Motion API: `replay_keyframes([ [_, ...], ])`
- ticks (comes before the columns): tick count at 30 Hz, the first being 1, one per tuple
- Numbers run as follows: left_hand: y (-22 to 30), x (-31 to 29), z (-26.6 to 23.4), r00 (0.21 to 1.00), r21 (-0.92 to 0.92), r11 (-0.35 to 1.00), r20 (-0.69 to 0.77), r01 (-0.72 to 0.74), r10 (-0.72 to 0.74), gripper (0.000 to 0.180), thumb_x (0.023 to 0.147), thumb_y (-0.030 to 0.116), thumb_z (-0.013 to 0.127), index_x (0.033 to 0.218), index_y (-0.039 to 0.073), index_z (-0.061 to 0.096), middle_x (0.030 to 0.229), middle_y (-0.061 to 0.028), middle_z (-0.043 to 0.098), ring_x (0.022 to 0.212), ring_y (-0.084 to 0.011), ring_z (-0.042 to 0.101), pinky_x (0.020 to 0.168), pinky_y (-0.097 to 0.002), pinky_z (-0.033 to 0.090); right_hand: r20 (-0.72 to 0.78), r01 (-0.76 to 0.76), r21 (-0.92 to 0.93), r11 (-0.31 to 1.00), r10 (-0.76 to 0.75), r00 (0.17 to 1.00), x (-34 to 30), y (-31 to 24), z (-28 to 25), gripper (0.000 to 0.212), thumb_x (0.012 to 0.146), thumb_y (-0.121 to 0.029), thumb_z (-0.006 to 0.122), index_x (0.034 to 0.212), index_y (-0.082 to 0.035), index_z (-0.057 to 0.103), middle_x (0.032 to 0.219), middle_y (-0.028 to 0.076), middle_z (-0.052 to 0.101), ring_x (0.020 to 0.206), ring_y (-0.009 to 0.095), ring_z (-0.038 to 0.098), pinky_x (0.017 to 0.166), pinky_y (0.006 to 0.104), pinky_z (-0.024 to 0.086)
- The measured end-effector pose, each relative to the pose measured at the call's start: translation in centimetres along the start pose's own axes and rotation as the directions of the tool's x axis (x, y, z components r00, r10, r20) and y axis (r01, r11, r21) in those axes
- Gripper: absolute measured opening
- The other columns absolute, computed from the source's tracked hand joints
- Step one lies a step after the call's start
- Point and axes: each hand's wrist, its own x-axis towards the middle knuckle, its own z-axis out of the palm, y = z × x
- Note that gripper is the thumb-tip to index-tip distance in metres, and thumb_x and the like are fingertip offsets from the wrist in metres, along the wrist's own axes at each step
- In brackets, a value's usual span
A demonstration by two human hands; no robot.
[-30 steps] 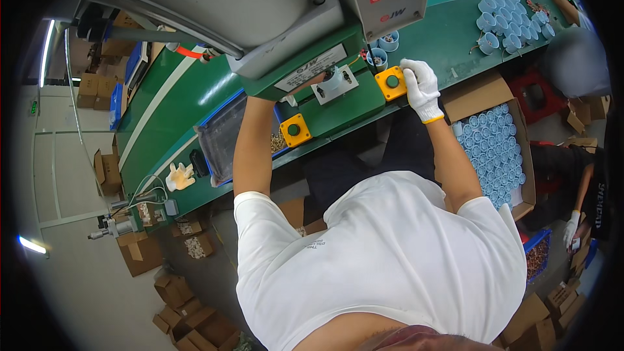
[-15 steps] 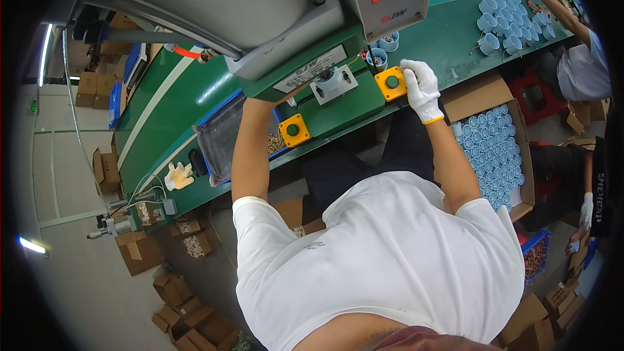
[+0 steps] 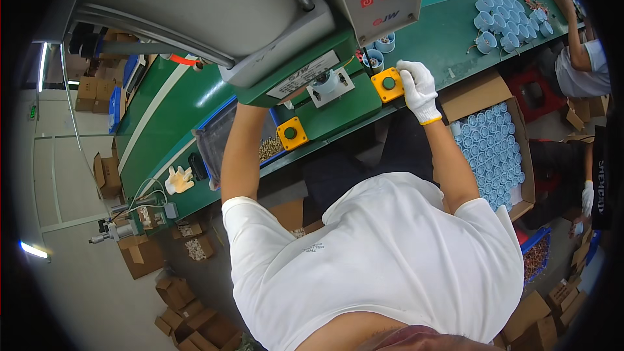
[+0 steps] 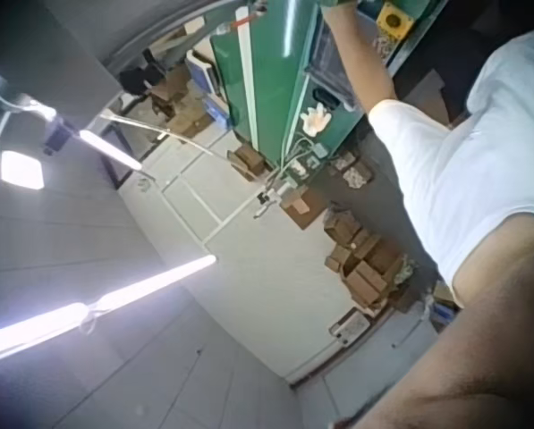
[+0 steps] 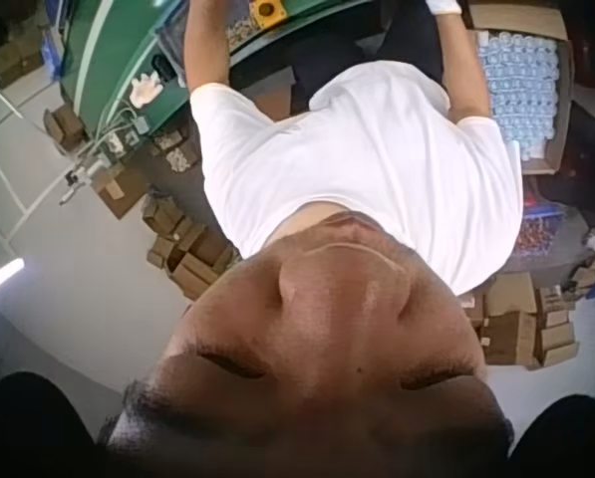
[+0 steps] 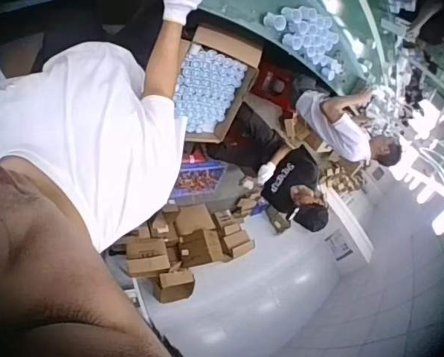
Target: Manually place small components into plastic housings and use a press machine to assemble them on a factory line.
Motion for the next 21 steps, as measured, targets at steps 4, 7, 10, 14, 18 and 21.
replay_keyframes([
  [4, -1.1, -0.4, -0.1, 0.993, 0.122, 0.986, 0.015, -0.115, 0.114, 0.027, 0.091, 0.027, 0.084, 0.108, 0.007, 0.077, 0.091, -0.0057, 0.075, 0.077, -0.0150, 0.069, 0.073, -0.0302, 0.057, -0.014, 0.004, 0.010, 1.000, -0.004, 1.000, -0.1, -0.1, 0.0, 0.020, 0.100, -0.015, 0.063, 0.109, 0.000, 0.072, 0.103, 0.016, 0.073, 0.096, 0.032, 0.071, 0.088, 0.0399, 0.056],
  [7, -2.1, 0.0, -0.2, 0.978, 0.203, 0.956, 0.042, -0.210, 0.206, 0.026, 0.091, 0.026, 0.083, 0.107, 0.007, 0.076, 0.090, -0.0058, 0.073, 0.076, -0.0151, 0.067, 0.072, -0.0305, 0.056, 0.004, 0.012, -0.027, 1.000, -0.012, 1.000, 0.0, -0.3, -0.3, 0.019, 0.099, -0.015, 0.064, 0.108, 0.000, 0.072, 0.102, 0.015, 0.073, 0.095, 0.032, 0.071, 0.088, 0.0404, 0.056],
  [10, -2.6, 0.0, 0.0, 0.948, 0.268, 0.909, 0.064, -0.319, 0.313, 0.025, 0.092, 0.026, 0.082, 0.107, 0.007, 0.076, 0.088, -0.0059, 0.072, 0.075, -0.0152, 0.066, 0.072, -0.0308, 0.055, -0.020, 0.012, -0.005, 1.000, -0.012, 1.000, -0.3, -0.8, -0.6, 0.018, 0.098, -0.015, 0.064, 0.106, -0.001, 0.072, 0.100, 0.015, 0.073, 0.093, 0.033, 0.070, 0.086, 0.0411, 0.055],
  [14, -3.6, -0.6, 0.0, 0.877, 0.334, 0.815, 0.088, -0.473, 0.473, 0.024, 0.092, 0.025, 0.081, 0.105, 0.007, 0.074, 0.085, -0.0060, 0.069, 0.073, -0.0153, 0.063, 0.071, -0.0312, 0.053, -0.025, 0.053, 0.006, 0.999, -0.053, 0.998, 0.4, -1.0, -0.2, 0.017, 0.097, -0.015, 0.064, 0.104, -0.002, 0.072, 0.095, 0.015, 0.072, 0.089, 0.034, 0.069, 0.082, 0.0422, 0.054],
  [18, -4.4, -0.5, 0.6, 0.796, 0.393, 0.708, 0.119, -0.587, 0.594, 0.023, 0.093, 0.025, 0.080, 0.104, 0.006, 0.073, 0.083, -0.0061, 0.067, 0.072, -0.0155, 0.061, 0.070, -0.0316, 0.051, -0.010, 0.033, 0.002, 0.999, -0.033, 0.999, 0.6, -1.0, -0.8, 0.017, 0.097, -0.016, 0.065, 0.103, -0.002, 0.072, 0.093, 0.015, 0.071, 0.087, 0.035, 0.068, 0.080, 0.0428, 0.054],
  [21, -5.5, 0.2, 0.6, 0.740, 0.450, 0.624, 0.137, -0.639, 0.659, 0.022, 0.093, 0.024, 0.079, 0.103, 0.006, 0.072, 0.081, -0.0062, 0.065, 0.071, -0.0156, 0.059, 0.069, -0.0319, 0.050, -0.024, 0.036, -0.016, 0.999, -0.036, 0.999, 0.5, -1.2, -0.8, 0.016, 0.096, -0.016, 0.065, 0.102, -0.003, 0.072, 0.093, 0.015, 0.071, 0.086, 0.035, 0.068, 0.080, 0.0428, 0.054],
])
